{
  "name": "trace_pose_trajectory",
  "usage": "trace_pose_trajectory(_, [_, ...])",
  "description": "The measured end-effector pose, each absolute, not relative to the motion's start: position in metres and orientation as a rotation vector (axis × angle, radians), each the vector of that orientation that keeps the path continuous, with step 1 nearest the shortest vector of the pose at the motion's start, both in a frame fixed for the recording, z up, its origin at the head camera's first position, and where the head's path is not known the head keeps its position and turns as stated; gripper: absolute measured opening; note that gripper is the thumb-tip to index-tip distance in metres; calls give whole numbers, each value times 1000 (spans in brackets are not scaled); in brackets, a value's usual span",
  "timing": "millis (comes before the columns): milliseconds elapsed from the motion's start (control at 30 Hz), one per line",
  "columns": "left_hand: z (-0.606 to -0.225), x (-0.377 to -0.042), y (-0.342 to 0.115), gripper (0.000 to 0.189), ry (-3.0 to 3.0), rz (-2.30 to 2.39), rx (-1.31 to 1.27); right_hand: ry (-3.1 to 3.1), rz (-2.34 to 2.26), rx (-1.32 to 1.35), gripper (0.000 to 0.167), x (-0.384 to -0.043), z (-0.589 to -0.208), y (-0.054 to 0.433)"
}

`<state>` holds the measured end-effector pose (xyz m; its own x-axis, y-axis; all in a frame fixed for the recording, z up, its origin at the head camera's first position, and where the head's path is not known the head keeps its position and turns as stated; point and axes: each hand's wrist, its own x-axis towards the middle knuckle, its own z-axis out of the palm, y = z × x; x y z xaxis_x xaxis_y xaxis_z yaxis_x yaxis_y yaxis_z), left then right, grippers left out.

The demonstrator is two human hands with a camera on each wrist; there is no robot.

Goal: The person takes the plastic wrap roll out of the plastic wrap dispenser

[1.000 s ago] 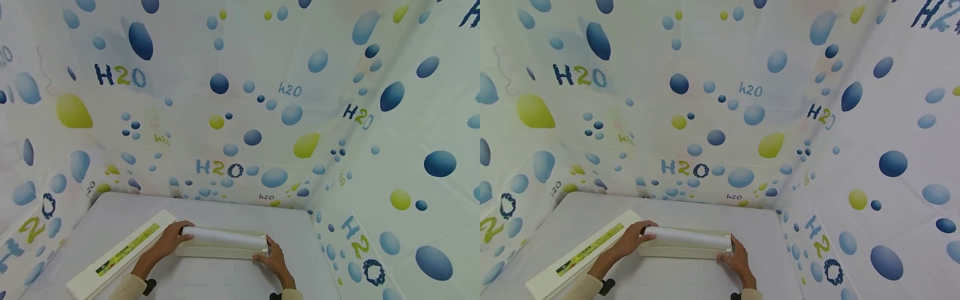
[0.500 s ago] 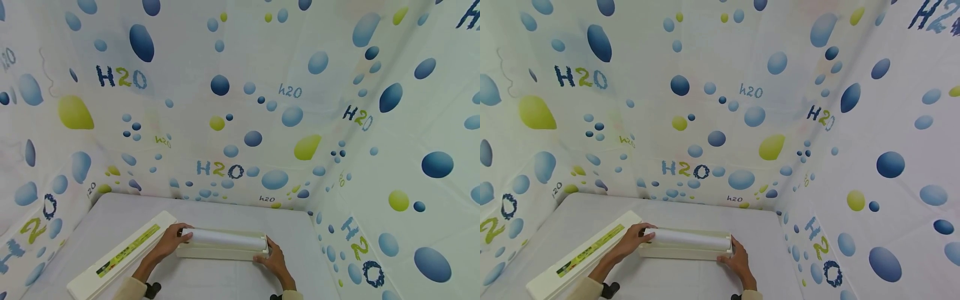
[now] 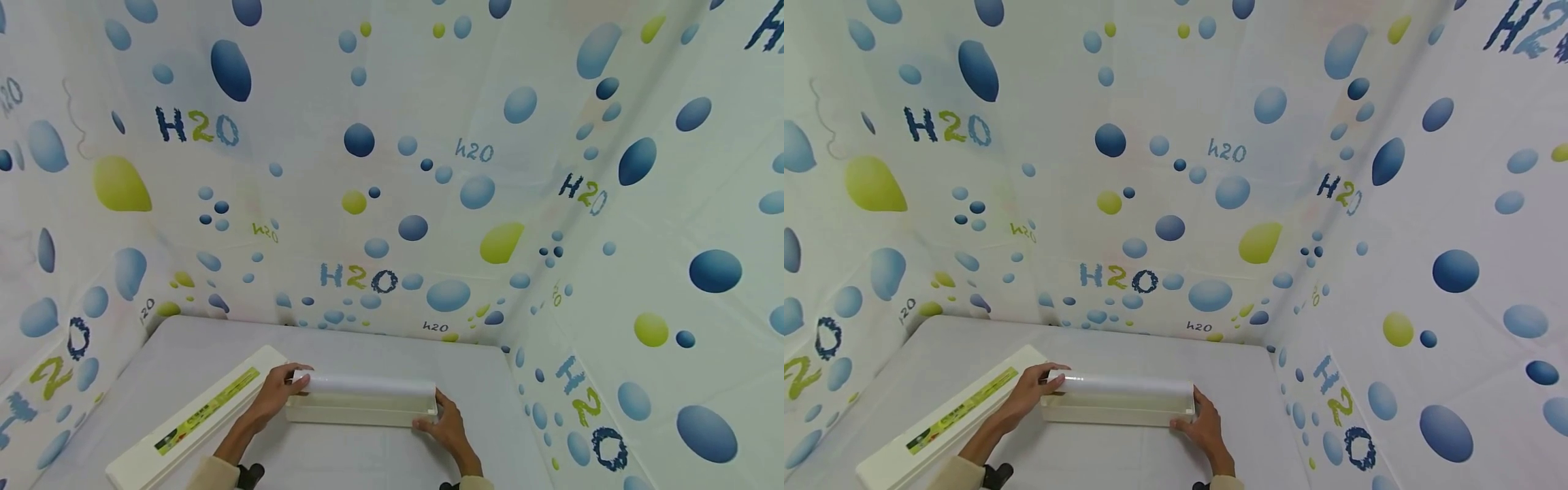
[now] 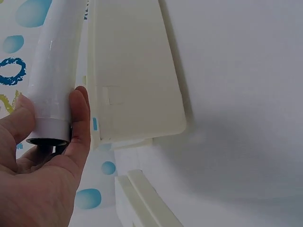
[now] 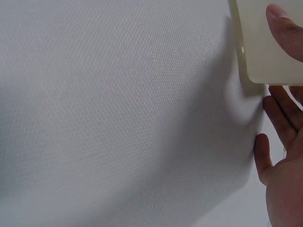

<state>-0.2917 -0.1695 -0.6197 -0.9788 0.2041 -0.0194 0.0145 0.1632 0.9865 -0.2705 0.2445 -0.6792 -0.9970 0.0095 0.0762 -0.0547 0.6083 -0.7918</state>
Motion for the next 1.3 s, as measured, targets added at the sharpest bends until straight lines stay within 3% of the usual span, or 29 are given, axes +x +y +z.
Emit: trace_pose_trajectory(1300, [-608,-332,-178,45,2346,1931,129,-2756,1365,4,99,-273,-681,243])
